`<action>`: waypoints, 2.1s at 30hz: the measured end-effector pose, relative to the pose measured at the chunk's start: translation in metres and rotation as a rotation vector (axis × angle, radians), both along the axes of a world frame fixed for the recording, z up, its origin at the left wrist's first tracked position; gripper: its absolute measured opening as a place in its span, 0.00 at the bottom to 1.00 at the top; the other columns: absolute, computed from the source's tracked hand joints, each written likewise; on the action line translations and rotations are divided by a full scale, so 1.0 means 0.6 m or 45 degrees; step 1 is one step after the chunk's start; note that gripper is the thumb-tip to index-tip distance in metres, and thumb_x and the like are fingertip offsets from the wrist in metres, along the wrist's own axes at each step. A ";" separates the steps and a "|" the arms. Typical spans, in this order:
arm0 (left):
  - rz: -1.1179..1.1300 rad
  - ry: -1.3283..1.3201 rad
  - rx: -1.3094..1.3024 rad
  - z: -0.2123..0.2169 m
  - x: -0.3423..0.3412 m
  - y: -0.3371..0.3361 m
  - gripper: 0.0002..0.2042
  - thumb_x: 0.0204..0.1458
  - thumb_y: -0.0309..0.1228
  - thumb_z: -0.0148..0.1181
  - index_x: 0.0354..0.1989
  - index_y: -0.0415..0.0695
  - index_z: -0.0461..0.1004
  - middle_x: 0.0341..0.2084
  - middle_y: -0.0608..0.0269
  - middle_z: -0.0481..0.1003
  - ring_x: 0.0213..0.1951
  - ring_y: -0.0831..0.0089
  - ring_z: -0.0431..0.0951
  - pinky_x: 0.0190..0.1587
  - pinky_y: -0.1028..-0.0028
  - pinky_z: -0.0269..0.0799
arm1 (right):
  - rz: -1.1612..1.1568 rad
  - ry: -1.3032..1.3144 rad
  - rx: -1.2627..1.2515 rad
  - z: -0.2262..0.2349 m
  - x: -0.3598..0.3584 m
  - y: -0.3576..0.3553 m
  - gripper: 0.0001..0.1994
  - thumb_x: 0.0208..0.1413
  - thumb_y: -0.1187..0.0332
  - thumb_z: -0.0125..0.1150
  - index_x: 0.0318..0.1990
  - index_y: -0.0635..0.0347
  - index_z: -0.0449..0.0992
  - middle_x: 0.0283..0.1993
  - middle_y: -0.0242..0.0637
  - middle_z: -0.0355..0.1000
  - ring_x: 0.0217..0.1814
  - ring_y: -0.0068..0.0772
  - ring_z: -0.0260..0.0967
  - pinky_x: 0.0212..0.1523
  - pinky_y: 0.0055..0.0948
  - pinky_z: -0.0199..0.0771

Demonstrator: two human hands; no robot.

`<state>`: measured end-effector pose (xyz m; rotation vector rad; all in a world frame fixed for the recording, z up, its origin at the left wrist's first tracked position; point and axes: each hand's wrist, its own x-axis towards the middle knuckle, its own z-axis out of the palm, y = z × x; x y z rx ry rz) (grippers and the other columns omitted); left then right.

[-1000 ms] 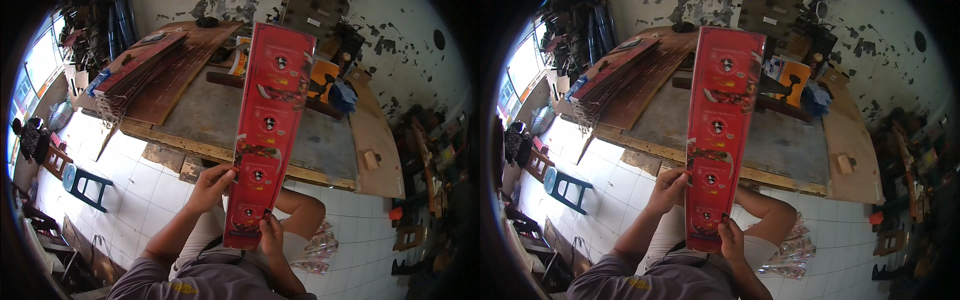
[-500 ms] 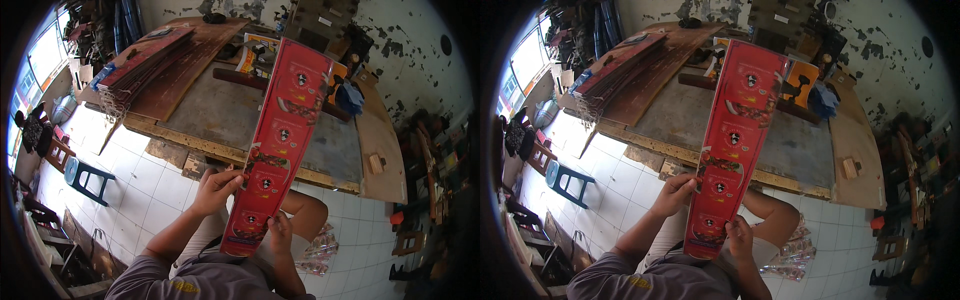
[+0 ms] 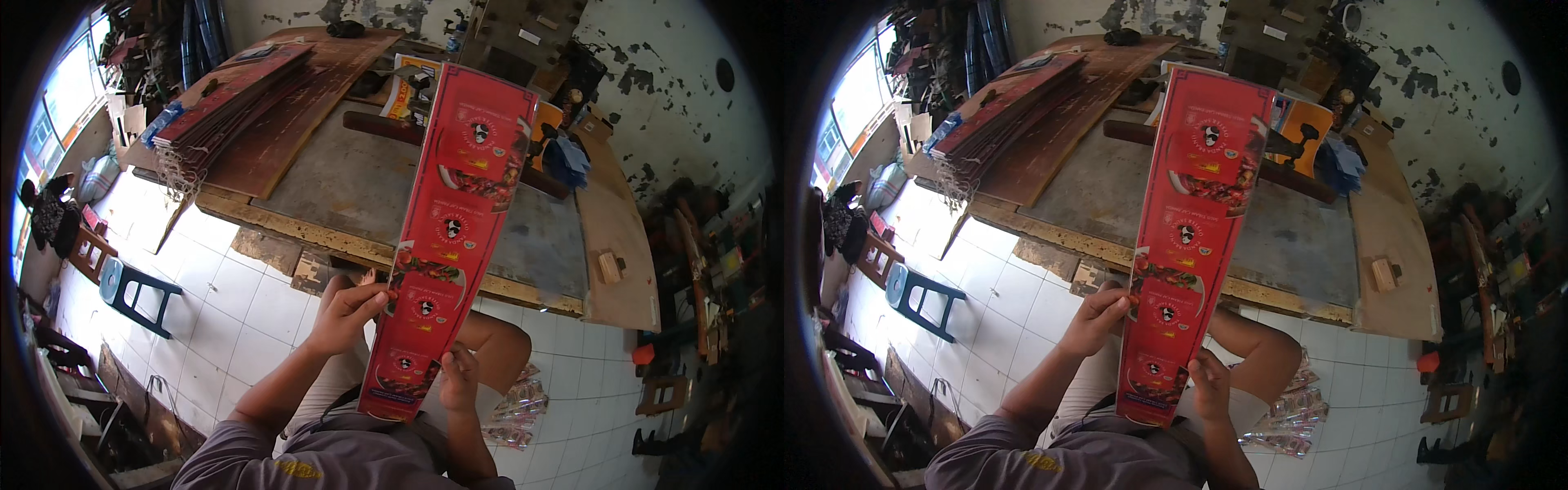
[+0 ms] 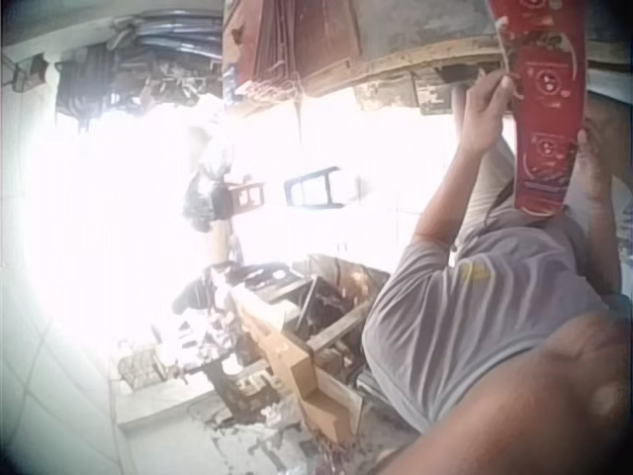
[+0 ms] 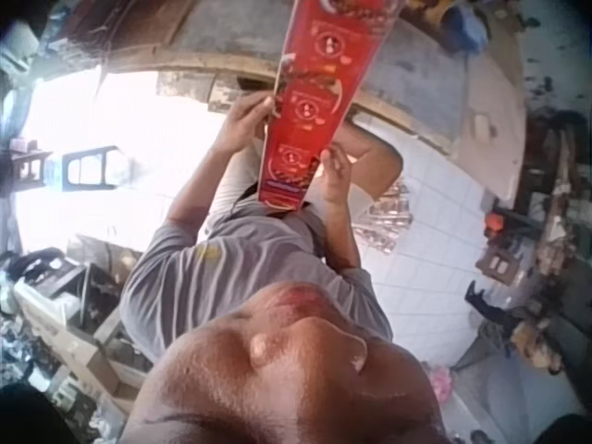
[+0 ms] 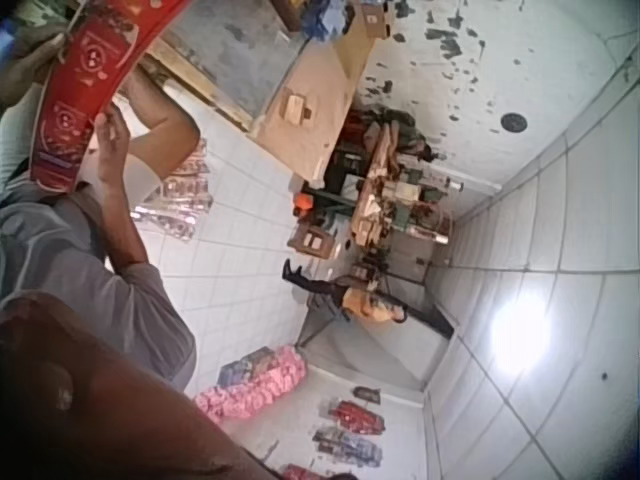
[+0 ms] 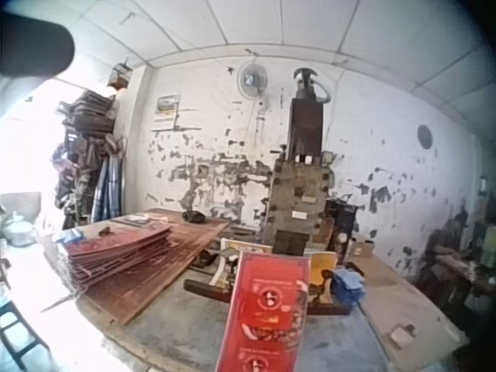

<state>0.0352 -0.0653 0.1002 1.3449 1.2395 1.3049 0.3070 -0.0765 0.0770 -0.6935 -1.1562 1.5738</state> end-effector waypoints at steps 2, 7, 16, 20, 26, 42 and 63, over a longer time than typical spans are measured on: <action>-0.029 -0.169 -0.098 0.010 0.007 -0.003 0.16 0.76 0.37 0.56 0.56 0.35 0.81 0.49 0.67 0.75 0.50 0.79 0.79 0.53 0.74 0.77 | -0.012 -0.003 0.008 0.006 -0.002 -0.001 0.17 0.75 0.61 0.62 0.57 0.69 0.79 0.57 0.40 0.82 0.60 0.26 0.77 0.64 0.30 0.70; -0.010 -0.459 -0.071 0.026 0.020 -0.007 0.17 0.75 0.36 0.59 0.57 0.34 0.82 0.36 0.74 0.79 0.38 0.87 0.73 0.43 0.80 0.70 | 0.043 0.004 0.029 0.004 -0.001 -0.002 0.20 0.76 0.58 0.61 0.59 0.69 0.80 0.56 0.39 0.83 0.60 0.26 0.76 0.64 0.31 0.69; -0.125 -0.369 -0.097 0.006 -0.003 -0.018 0.16 0.76 0.36 0.56 0.58 0.35 0.81 0.42 0.71 0.77 0.42 0.83 0.74 0.46 0.78 0.71 | 0.083 -0.040 0.005 -0.002 0.000 -0.008 0.21 0.76 0.58 0.61 0.61 0.70 0.80 0.60 0.40 0.81 0.64 0.30 0.74 0.69 0.35 0.67; -0.127 -0.349 -0.059 -0.005 -0.001 -0.019 0.16 0.76 0.37 0.56 0.58 0.36 0.81 0.42 0.70 0.77 0.41 0.83 0.74 0.45 0.78 0.70 | 0.116 -0.071 0.015 -0.004 0.003 -0.009 0.20 0.76 0.60 0.60 0.61 0.70 0.80 0.61 0.40 0.81 0.65 0.30 0.74 0.70 0.35 0.67; -0.196 -0.342 -0.184 -0.011 -0.015 -0.024 0.17 0.76 0.38 0.55 0.57 0.36 0.81 0.48 0.67 0.82 0.48 0.81 0.79 0.50 0.76 0.74 | 0.125 -0.149 0.024 -0.007 0.010 -0.008 0.20 0.76 0.60 0.60 0.60 0.70 0.80 0.59 0.39 0.82 0.63 0.28 0.74 0.68 0.33 0.67; -0.235 -0.519 -0.118 -0.041 -0.014 -0.031 0.17 0.76 0.35 0.53 0.57 0.33 0.80 0.56 0.60 0.81 0.58 0.74 0.78 0.62 0.68 0.70 | 0.156 -0.112 0.050 -0.011 0.012 -0.012 0.19 0.76 0.59 0.62 0.59 0.68 0.81 0.57 0.37 0.82 0.59 0.25 0.75 0.64 0.32 0.69; -0.262 -0.368 -0.127 0.001 0.012 -0.028 0.18 0.76 0.35 0.56 0.64 0.35 0.79 0.48 0.67 0.84 0.48 0.82 0.78 0.51 0.76 0.73 | 0.089 -0.202 0.025 0.003 0.013 -0.018 0.14 0.75 0.65 0.62 0.58 0.64 0.80 0.52 0.30 0.81 0.56 0.20 0.73 0.59 0.25 0.70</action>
